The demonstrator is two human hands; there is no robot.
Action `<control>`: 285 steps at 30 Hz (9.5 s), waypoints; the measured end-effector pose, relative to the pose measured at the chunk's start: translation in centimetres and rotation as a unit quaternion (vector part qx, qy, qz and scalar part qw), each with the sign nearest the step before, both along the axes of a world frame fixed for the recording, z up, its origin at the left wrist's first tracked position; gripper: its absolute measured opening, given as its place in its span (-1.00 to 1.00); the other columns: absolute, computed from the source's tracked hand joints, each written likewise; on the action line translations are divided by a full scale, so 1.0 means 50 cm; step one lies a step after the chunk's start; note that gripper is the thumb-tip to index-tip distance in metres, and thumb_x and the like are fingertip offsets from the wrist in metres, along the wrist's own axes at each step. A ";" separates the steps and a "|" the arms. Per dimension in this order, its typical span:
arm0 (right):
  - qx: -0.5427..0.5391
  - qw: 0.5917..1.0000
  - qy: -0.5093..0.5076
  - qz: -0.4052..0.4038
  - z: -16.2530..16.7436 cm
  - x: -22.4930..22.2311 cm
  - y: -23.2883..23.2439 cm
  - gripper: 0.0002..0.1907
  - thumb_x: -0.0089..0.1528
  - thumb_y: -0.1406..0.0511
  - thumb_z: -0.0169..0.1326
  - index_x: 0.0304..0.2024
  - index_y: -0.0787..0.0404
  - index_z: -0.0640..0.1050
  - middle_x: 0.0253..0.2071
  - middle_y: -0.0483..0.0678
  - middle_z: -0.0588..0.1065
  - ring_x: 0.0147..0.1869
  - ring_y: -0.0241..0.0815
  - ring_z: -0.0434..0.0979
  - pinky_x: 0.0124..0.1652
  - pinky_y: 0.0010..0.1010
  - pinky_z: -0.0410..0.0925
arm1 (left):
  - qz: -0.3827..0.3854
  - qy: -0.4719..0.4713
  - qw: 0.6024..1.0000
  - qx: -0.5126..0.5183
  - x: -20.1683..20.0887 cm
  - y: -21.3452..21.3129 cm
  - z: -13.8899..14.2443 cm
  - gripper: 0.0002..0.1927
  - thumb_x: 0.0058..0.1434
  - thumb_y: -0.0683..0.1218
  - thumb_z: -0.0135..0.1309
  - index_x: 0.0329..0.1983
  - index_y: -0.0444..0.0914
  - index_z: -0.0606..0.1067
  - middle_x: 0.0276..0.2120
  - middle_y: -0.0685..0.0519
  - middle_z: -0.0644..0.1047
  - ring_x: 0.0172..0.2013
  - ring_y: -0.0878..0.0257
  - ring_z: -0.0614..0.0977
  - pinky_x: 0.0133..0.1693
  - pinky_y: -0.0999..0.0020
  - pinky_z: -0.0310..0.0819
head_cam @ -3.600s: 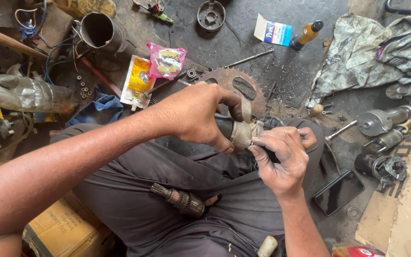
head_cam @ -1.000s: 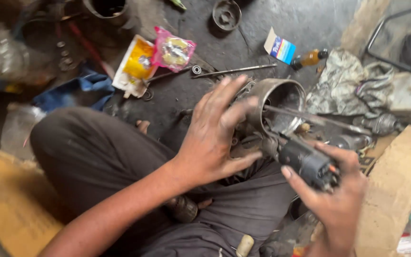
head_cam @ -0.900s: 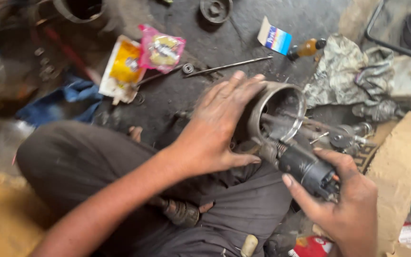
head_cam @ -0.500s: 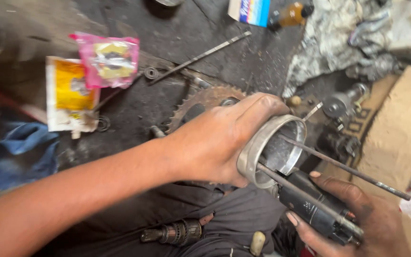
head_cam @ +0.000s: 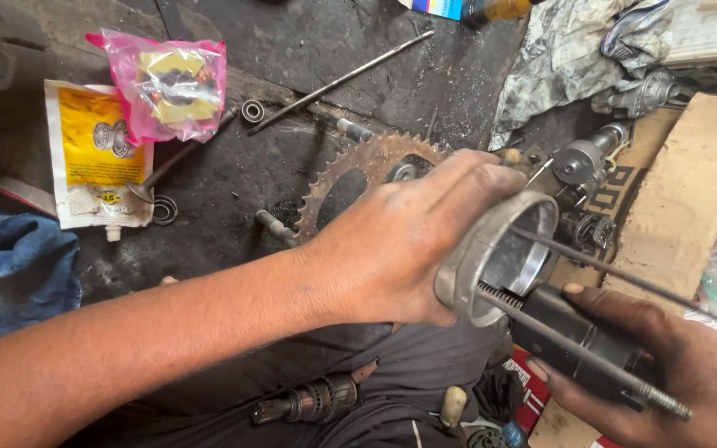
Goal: The person sits on the workshop floor disassembling and reassembling a motorcycle starter motor. They pull a long bolt from the housing, separate the end cap and armature from the body, rummage in a cardboard box of parts, then fit the armature back into the housing and press the components together by hand.
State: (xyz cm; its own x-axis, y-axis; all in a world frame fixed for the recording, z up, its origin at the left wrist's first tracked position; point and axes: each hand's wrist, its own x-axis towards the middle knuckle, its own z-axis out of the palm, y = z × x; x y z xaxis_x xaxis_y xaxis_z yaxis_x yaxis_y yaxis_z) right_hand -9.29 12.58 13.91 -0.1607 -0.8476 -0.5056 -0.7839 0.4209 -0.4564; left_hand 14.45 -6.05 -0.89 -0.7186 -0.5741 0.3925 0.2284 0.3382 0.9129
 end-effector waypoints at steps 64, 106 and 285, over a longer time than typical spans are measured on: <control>0.035 0.950 0.273 0.147 0.028 0.093 -0.107 -0.38 0.07 0.18 0.38 0.14 0.29 0.58 -0.25 0.16 0.64 -0.22 -0.07 0.71 -0.18 -0.31 0.53 | 0.306 -0.024 0.923 -0.231 -0.055 0.171 -0.012 -0.78 0.30 -0.05 0.09 -0.15 -0.29 0.60 0.31 -0.03 0.30 0.44 -0.37 0.18 0.42 -0.16 0.03; 0.009 0.973 0.176 0.146 0.022 0.076 -0.092 -0.35 -0.04 0.14 0.39 0.05 0.19 0.53 -0.09 -0.02 0.60 -0.06 -0.07 0.71 -0.14 -0.37 0.53 | 0.008 0.146 0.989 -0.014 -0.014 -0.018 -0.034 -0.03 0.02 0.10 0.43 0.41 -0.30 0.22 0.25 -0.19 0.36 0.23 -0.10 0.53 0.30 0.15 0.52; 0.007 0.988 0.152 0.023 -0.005 0.106 -0.092 -0.34 -0.14 0.12 0.42 0.01 0.14 0.60 -0.10 0.00 0.64 -0.08 -0.10 0.73 -0.13 -0.31 0.54 | -0.069 0.128 0.982 -0.119 -0.022 -0.052 -0.068 -0.43 0.30 0.34 0.23 0.15 -0.10 0.45 0.39 -0.23 0.30 0.05 0.10 0.74 -0.04 0.37 0.73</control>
State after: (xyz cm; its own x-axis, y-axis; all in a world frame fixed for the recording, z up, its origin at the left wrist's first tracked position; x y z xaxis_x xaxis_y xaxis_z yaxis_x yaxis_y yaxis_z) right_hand -3.97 8.00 13.64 -0.2685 -0.8511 -0.4511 -0.9020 0.3865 -0.1923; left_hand 13.33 -8.67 -4.26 -0.6440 -0.3480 0.6813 0.4990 0.4840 0.7189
